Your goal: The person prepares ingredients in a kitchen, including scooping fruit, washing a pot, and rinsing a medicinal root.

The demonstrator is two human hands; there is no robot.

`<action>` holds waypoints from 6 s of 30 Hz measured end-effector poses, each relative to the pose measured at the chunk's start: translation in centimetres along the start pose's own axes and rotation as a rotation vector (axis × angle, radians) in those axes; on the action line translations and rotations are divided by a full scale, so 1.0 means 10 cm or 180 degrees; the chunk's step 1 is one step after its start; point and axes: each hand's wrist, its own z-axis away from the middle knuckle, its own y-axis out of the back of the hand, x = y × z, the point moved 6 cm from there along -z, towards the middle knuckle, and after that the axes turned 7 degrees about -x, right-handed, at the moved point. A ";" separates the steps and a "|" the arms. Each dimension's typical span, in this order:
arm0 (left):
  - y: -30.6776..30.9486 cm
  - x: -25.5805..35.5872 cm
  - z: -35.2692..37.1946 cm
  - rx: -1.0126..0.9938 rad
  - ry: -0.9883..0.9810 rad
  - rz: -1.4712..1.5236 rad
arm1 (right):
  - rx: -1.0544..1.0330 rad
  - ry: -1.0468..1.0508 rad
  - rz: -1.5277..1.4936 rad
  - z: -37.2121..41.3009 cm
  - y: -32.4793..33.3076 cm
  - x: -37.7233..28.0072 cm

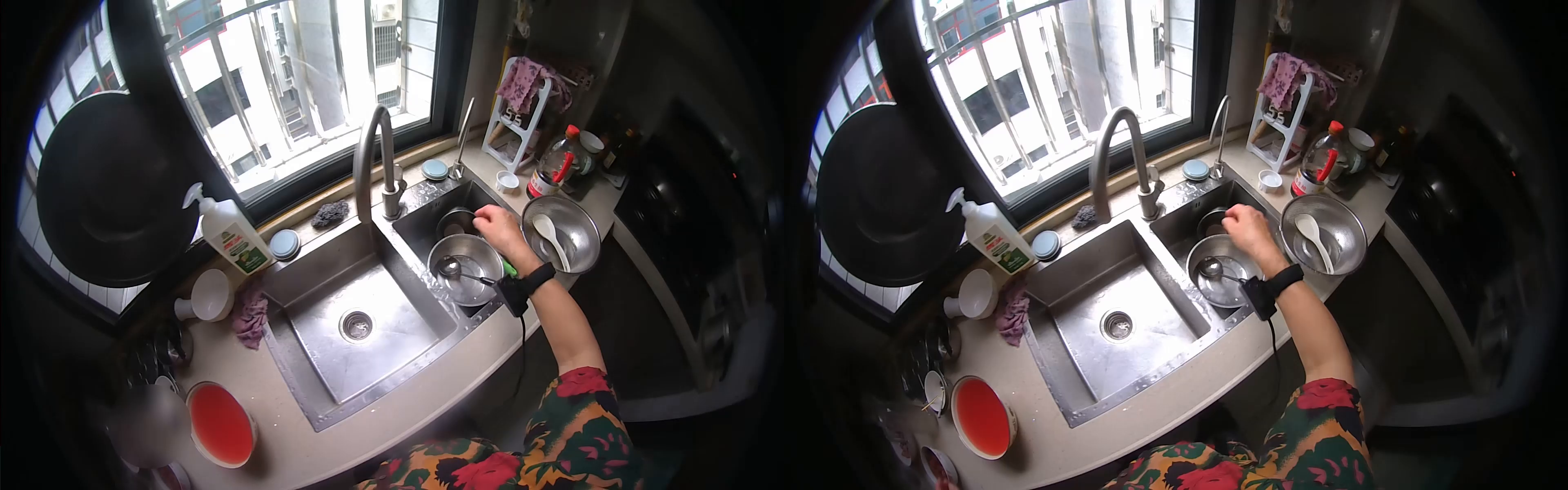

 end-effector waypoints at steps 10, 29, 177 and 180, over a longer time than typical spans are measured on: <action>-2.66 2.38 0.75 -0.4120 -0.0405 0.1419 | -0.0689 0.0014 0.0266 -0.27 0.46 0.61; -6.23 4.33 2.20 -0.4999 0.2127 0.2751 | -0.1520 -0.0061 0.0992 -1.72 0.45 1.95; 1.03 -3.20 -1.12 -0.0697 0.2632 0.2816 | -0.1562 0.3045 -0.1398 3.50 -3.24 -6.35; 1.13 -3.49 -1.30 -0.0756 0.2410 0.2695 | -0.1154 0.2866 -0.1124 3.38 -3.27 -6.81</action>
